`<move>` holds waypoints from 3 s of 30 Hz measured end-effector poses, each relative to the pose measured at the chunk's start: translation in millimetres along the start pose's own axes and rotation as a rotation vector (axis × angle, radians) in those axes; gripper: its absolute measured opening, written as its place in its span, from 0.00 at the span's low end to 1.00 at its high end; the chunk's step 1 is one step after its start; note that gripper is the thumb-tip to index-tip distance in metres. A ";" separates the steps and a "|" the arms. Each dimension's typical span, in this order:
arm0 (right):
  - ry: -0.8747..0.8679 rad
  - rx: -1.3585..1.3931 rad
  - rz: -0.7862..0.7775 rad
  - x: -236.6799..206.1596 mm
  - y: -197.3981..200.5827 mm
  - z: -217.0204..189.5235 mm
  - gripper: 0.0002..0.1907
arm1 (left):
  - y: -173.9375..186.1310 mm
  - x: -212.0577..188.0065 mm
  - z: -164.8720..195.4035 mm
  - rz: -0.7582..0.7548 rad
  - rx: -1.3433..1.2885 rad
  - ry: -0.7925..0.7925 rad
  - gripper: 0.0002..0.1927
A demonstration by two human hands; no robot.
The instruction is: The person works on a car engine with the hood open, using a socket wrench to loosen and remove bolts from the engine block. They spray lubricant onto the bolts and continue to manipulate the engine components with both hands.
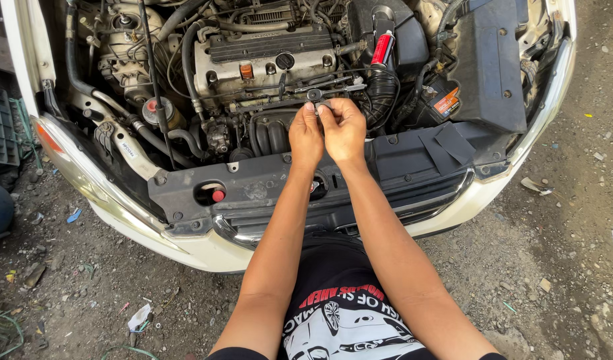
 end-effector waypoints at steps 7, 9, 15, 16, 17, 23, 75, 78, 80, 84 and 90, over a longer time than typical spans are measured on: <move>-0.116 0.104 -0.009 6.7 3.9 10.3 0.04 | -12.7 2.5 -27.2 -0.050 -0.239 0.186 0.23; -0.207 0.219 0.004 7.9 3.3 15.6 0.03 | -16.5 0.1 -30.5 -0.057 -0.295 0.228 0.21; -0.195 0.186 -0.026 6.0 2.6 11.5 0.04 | -13.3 0.0 -27.7 -0.046 -0.297 0.238 0.22; -0.199 0.199 -0.031 6.6 1.1 12.1 0.04 | -13.4 0.1 -27.2 -0.047 -0.329 0.240 0.21; -0.205 0.210 -0.034 7.5 0.0 13.3 0.04 | -13.5 -0.1 -27.2 -0.050 -0.361 0.244 0.21; -0.157 0.065 -0.032 4.9 2.7 13.0 0.03 | -13.8 -2.5 -28.3 -0.052 -0.394 0.247 0.22; 0.024 -0.119 -0.071 8.1 0.4 -4.7 0.05 | -8.8 1.2 -26.8 0.084 -0.216 0.181 0.25; -0.071 0.041 -0.018 9.3 3.5 3.1 0.05 | -14.9 -1.4 -31.8 0.039 -0.326 0.226 0.22; -0.030 -0.006 -0.045 9.7 0.9 0.0 0.05 | -13.6 -1.4 -33.6 0.054 -0.308 0.247 0.22; 0.035 -0.078 -0.028 8.0 1.1 -4.5 0.05 | -10.4 -1.5 -26.6 0.076 -0.249 0.187 0.24; 0.003 -0.111 -0.081 6.5 1.0 -2.1 0.04 | -13.5 -5.3 -24.1 0.058 -0.354 0.232 0.25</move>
Point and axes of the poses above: each hand's wrist, its own x-axis towards the middle knuckle, its own y-axis out of the back of the hand, z = x × y, the point moved 8 cm from there along x, towards the middle knuckle
